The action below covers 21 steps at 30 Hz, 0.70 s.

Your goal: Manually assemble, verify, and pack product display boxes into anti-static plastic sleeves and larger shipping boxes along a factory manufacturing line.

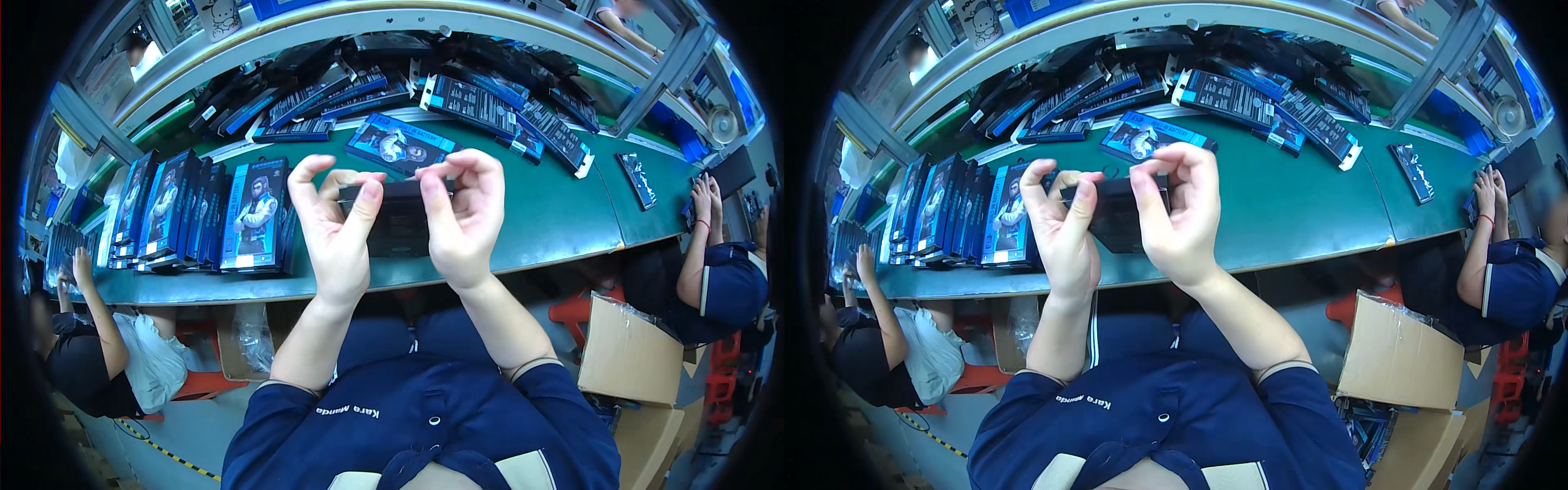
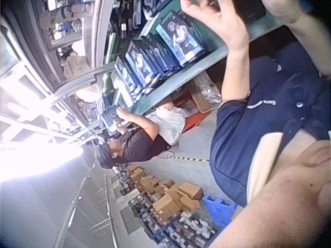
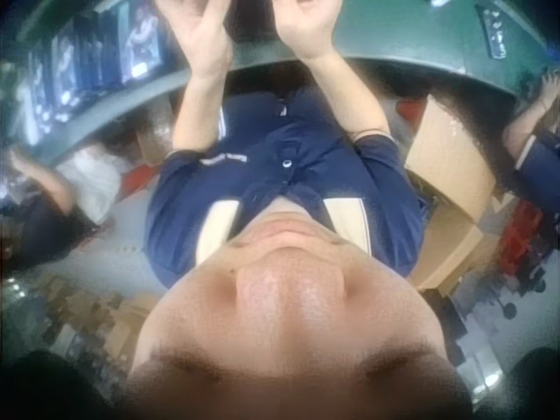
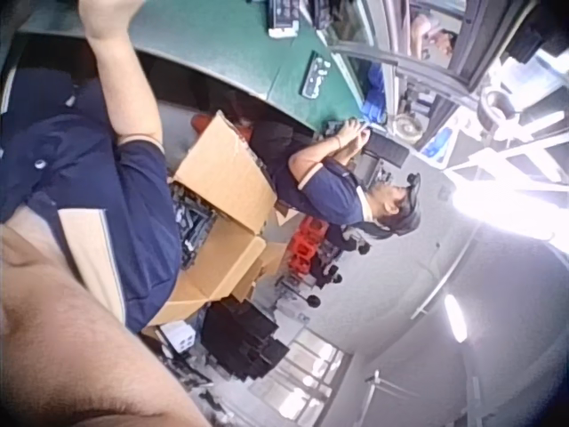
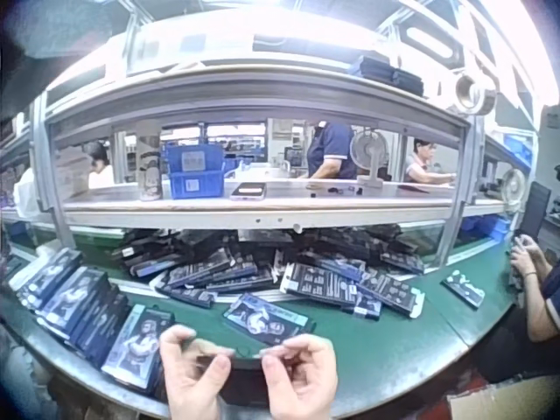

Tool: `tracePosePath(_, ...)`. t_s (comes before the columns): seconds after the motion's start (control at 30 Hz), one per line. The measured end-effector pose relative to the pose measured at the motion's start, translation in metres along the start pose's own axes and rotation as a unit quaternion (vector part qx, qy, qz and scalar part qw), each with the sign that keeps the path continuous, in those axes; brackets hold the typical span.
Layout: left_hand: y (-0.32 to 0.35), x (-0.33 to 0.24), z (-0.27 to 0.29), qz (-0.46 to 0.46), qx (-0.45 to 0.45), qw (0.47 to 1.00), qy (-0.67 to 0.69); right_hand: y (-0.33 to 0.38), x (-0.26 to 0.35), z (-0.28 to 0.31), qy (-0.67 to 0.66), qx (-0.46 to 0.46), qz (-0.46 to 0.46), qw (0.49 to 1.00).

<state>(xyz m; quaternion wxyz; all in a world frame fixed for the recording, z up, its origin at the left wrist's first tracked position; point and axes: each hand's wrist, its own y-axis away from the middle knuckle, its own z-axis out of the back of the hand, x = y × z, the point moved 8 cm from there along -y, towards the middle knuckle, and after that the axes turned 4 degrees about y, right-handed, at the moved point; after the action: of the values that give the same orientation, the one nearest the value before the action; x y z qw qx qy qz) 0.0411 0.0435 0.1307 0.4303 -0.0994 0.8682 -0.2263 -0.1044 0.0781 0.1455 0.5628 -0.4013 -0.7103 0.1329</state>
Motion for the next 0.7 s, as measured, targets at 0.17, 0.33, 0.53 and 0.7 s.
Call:
tracePosePath(0.17,-0.004,-0.005,0.002,-0.071,0.005,0.997,-0.025,0.0,-0.012,0.004,-0.021,0.007,-0.026,0.999)
tracePosePath(0.33,0.008,-0.019,0.006,-0.263,0.1,0.916,-0.286,0.013,-0.008,0.008,0.024,0.093,0.027,0.995)
tracePosePath(0.53,0.004,0.054,0.025,0.158,0.196,0.957,-0.147,0.019,-0.023,0.008,0.021,0.147,-0.033,0.988)
tracePosePath(0.7,0.052,0.023,0.006,0.116,0.334,0.923,-0.152,0.019,-0.053,-0.002,-0.257,0.094,-0.26,0.926)
